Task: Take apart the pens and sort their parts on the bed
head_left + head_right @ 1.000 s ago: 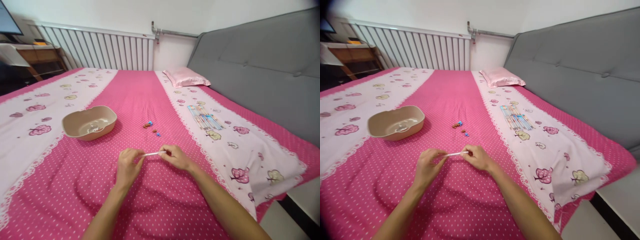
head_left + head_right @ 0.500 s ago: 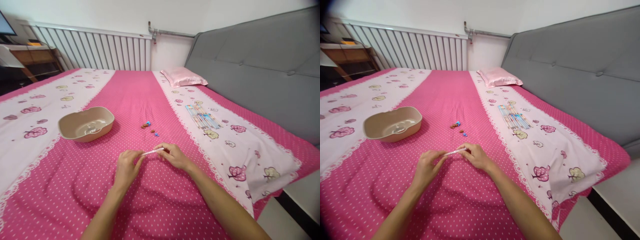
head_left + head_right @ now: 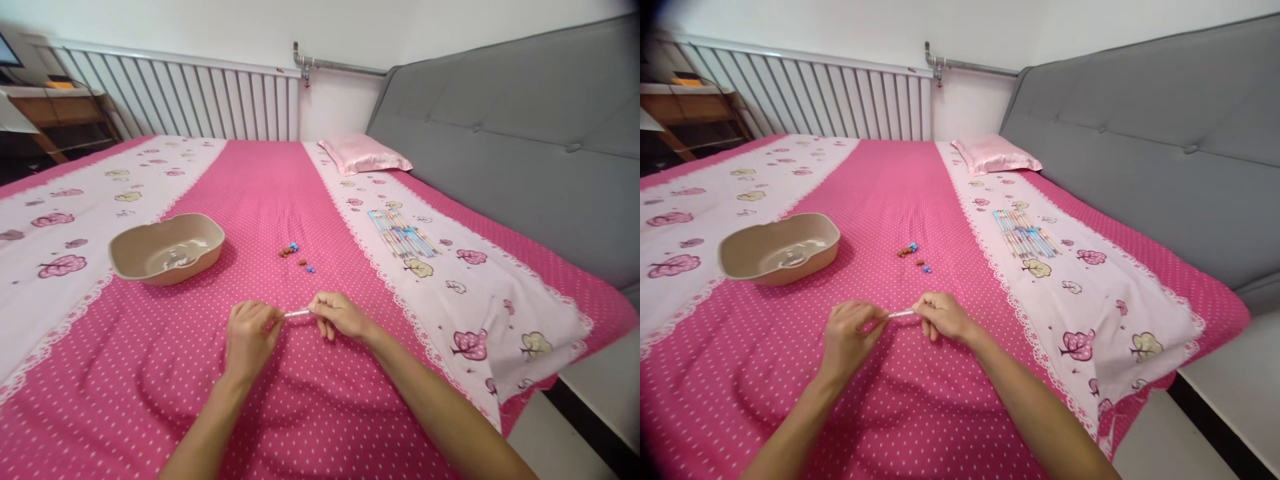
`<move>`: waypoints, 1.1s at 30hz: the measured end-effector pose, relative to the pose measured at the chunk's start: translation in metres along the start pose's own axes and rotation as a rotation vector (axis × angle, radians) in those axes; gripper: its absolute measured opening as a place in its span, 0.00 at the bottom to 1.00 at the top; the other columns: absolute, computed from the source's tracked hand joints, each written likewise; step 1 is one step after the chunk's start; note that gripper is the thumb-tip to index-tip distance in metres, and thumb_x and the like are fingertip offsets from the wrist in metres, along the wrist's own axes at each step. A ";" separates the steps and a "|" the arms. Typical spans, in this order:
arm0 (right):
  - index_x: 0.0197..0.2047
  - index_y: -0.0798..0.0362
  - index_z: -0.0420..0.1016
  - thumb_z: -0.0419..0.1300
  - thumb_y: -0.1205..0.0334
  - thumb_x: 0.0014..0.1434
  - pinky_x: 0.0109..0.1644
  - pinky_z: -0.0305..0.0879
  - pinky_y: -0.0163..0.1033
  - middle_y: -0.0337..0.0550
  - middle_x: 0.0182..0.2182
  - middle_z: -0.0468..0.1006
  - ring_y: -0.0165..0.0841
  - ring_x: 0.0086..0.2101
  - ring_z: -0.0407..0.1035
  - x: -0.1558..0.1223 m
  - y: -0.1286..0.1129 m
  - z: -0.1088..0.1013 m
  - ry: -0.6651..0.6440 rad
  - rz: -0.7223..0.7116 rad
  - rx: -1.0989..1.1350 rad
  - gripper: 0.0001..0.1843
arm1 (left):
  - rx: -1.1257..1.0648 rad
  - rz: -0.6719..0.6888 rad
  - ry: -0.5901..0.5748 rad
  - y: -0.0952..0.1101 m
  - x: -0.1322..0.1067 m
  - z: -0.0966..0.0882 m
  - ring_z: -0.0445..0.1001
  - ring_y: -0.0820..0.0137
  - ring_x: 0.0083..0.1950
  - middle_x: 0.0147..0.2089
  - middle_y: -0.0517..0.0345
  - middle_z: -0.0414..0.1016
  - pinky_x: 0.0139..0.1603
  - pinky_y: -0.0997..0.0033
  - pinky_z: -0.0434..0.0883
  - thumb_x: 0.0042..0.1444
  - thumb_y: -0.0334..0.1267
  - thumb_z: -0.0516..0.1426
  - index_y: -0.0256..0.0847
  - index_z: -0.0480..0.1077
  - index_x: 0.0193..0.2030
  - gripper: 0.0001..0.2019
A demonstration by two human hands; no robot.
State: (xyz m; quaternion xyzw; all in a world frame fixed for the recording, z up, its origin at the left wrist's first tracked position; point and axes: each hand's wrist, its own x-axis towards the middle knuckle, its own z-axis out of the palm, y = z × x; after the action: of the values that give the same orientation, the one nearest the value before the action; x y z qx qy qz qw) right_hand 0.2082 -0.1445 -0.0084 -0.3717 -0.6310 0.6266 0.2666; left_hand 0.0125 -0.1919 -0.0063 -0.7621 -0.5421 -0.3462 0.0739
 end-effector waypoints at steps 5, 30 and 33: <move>0.27 0.55 0.65 0.54 0.59 0.56 0.11 0.50 0.24 0.32 0.10 0.68 0.21 0.09 0.57 0.000 0.001 0.002 -0.006 0.188 0.250 0.10 | 0.091 0.116 0.073 0.005 0.003 -0.004 0.67 0.69 0.29 0.23 0.60 0.72 0.35 0.67 0.61 0.52 0.31 0.56 0.41 0.67 0.23 0.07; 0.47 0.54 0.67 0.67 0.57 0.46 0.31 0.65 0.31 0.39 0.32 0.74 0.24 0.28 0.68 0.000 0.003 0.014 -0.166 0.038 0.212 0.26 | -0.395 -0.493 0.003 0.004 0.002 -0.004 0.74 0.66 0.36 0.35 0.54 0.77 0.35 0.68 0.67 0.53 0.45 0.55 0.40 0.70 0.38 0.12; 0.46 0.55 0.68 0.66 0.55 0.46 0.38 0.64 0.35 0.42 0.36 0.73 0.26 0.32 0.68 0.001 0.009 0.024 -0.180 -0.022 0.172 0.25 | -0.848 -0.654 -0.113 0.013 0.005 0.000 0.75 0.65 0.39 0.38 0.50 0.77 0.36 0.68 0.70 0.53 0.48 0.54 0.37 0.66 0.41 0.16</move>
State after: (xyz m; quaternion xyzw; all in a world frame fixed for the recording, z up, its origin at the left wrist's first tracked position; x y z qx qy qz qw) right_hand 0.1891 -0.1582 -0.0191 -0.2826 -0.6002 0.7064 0.2467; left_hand 0.0242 -0.1934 0.0002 -0.5341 -0.5667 -0.4983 -0.3813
